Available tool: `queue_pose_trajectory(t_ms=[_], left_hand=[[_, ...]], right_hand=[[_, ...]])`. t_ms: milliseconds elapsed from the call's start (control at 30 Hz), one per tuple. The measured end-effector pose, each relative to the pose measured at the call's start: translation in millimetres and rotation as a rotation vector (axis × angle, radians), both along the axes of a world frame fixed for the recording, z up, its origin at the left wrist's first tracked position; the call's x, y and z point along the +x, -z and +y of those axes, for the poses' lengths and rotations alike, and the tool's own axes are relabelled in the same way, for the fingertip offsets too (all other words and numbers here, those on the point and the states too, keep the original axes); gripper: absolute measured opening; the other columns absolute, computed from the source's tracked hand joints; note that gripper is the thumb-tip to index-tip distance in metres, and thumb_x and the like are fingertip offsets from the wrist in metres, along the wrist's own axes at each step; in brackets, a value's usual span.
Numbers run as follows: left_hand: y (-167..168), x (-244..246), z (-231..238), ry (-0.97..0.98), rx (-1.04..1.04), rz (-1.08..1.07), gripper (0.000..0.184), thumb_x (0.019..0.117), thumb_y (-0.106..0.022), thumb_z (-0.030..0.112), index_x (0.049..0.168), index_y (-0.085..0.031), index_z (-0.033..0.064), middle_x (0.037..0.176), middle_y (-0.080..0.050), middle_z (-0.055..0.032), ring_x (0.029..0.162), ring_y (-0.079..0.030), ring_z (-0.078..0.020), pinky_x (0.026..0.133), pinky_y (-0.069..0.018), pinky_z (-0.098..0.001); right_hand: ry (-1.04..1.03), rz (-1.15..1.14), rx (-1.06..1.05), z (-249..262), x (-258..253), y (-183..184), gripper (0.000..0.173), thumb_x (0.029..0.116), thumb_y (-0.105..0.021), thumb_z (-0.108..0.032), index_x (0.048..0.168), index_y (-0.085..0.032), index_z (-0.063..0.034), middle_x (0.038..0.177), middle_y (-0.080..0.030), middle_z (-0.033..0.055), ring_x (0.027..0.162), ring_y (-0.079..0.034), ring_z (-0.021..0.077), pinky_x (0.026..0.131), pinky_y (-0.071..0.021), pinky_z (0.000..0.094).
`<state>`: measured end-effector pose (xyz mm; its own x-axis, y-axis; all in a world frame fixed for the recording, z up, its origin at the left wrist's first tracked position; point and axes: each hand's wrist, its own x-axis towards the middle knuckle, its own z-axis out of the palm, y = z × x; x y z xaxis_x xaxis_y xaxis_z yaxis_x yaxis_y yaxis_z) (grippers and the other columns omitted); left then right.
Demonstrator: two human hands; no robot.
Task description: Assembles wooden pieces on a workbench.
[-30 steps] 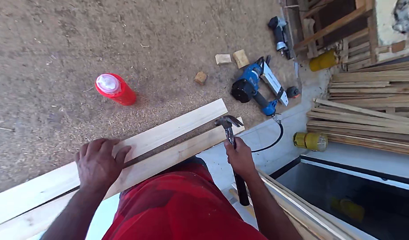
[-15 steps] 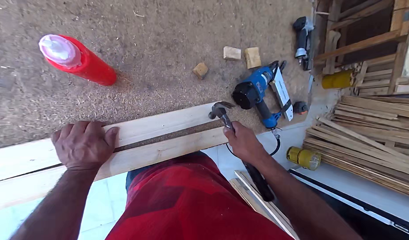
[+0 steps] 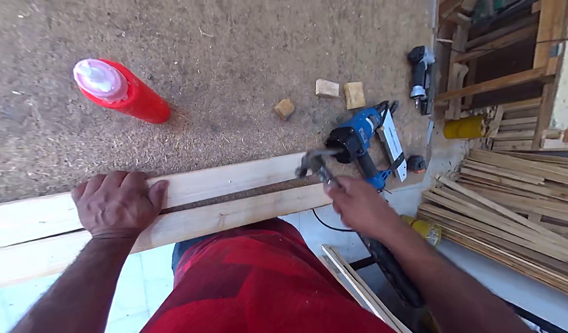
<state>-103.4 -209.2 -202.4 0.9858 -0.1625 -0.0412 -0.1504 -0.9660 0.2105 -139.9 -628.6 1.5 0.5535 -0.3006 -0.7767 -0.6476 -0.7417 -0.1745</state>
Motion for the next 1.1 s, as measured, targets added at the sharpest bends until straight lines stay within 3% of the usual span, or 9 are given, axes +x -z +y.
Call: queue_pose_trajectory(t_ms=[167,300,367,533,633,733,833,933,1100], left_hand=[[0,-1,2,-0.011,-0.002,0.051,0.082,0.0965,-0.023,0.074,0.107,-0.066,0.0053,0.106,-0.068,-0.0241,0.109,-0.062,-0.0476,0.090,-0.0441,-0.0670],[0,-1,1,-0.009,0.004,0.053,0.083,0.0958,-0.022,0.075,0.105,-0.066,0.0054,0.105,-0.068,-0.0237,0.108,-0.062,-0.0476,0.090,-0.0440,-0.0666],[1,3,1,-0.009,0.005,0.046,0.083,0.0955,-0.022,0.075,0.103,-0.067,0.0053,0.103,-0.068,-0.0239,0.106,-0.063,-0.0479,0.088,-0.0448,-0.0665],[0,7,2,-0.011,0.028,0.127,0.086,0.0949,-0.020,0.077,0.107,-0.067,0.0065,0.109,-0.068,-0.0236,0.110,-0.063,-0.0472,0.091,-0.0445,-0.0673],[-2,6,2,-0.004,0.023,0.133,0.084,0.0952,-0.021,0.075,0.108,-0.067,0.0065,0.110,-0.068,-0.0239,0.111,-0.062,-0.0477,0.092,-0.0438,-0.0675],[-3,10,1,-0.006,0.024,0.127,0.086,0.0947,-0.020,0.076,0.108,-0.068,0.0065,0.109,-0.069,-0.0238,0.112,-0.063,-0.0482,0.092,-0.0442,-0.0681],[2,6,5,-0.004,0.022,0.145,0.089,0.0938,-0.018,0.079,0.109,-0.068,0.0076,0.111,-0.069,-0.0239,0.112,-0.062,-0.0477,0.092,-0.0441,-0.0681],[4,8,5,-0.010,0.023,0.128,0.089,0.0933,-0.018,0.080,0.108,-0.068,0.0083,0.108,-0.069,-0.0233,0.110,-0.063,-0.0464,0.092,-0.0445,-0.0670],[-5,9,2,0.013,0.037,0.143,0.089,0.0946,-0.016,0.077,0.103,-0.067,0.0054,0.105,-0.069,-0.0236,0.109,-0.063,-0.0475,0.091,-0.0450,-0.0666]], right_hand=[[0.078,-0.554,-0.048,7,-1,15,0.037,0.1082,-0.043,-0.044,0.116,-0.060,-0.0112,0.066,-0.059,0.0029,0.051,-0.061,0.0194,0.047,-0.0569,0.0440],[-0.014,0.055,-0.024,-2,-32,41,0.042,0.1087,-0.044,-0.048,0.108,-0.059,-0.0095,0.070,-0.059,0.0090,0.056,-0.061,0.0244,0.053,-0.0553,0.0459],[-0.001,0.075,0.010,-8,-22,19,0.042,0.1087,-0.044,-0.049,0.108,-0.062,-0.0106,0.071,-0.062,0.0085,0.054,-0.062,0.0240,0.052,-0.0562,0.0456],[0.145,-0.673,-0.022,2,-17,14,0.038,0.1074,-0.045,-0.046,0.114,-0.062,-0.0131,0.064,-0.059,0.0000,0.047,-0.058,0.0168,0.042,-0.0543,0.0395],[0.052,-0.342,-0.062,2,-49,56,0.044,0.1090,-0.041,-0.047,0.111,-0.058,-0.0064,0.066,-0.056,0.0086,0.053,-0.059,0.0249,0.050,-0.0534,0.0484],[-0.027,0.031,-0.042,-11,-49,40,0.046,0.1069,-0.044,-0.054,0.103,-0.061,-0.0118,0.067,-0.058,0.0072,0.055,-0.061,0.0235,0.052,-0.0544,0.0465],[0.004,-0.255,-0.079,-6,-50,9,0.043,0.1067,-0.045,-0.053,0.104,-0.063,-0.0144,0.062,-0.057,0.0038,0.047,-0.057,0.0207,0.043,-0.0511,0.0443],[0.047,-0.660,-0.125,4,-59,43,0.043,0.1087,-0.040,-0.050,0.114,-0.059,-0.0118,0.061,-0.056,0.0047,0.043,-0.055,0.0187,0.037,-0.0499,0.0414],[-0.090,-0.247,-0.256,-1,-103,104,0.052,0.1067,-0.043,-0.054,0.110,-0.061,-0.0051,0.072,-0.063,0.0123,0.066,-0.067,0.0318,0.060,-0.0563,0.0540]])
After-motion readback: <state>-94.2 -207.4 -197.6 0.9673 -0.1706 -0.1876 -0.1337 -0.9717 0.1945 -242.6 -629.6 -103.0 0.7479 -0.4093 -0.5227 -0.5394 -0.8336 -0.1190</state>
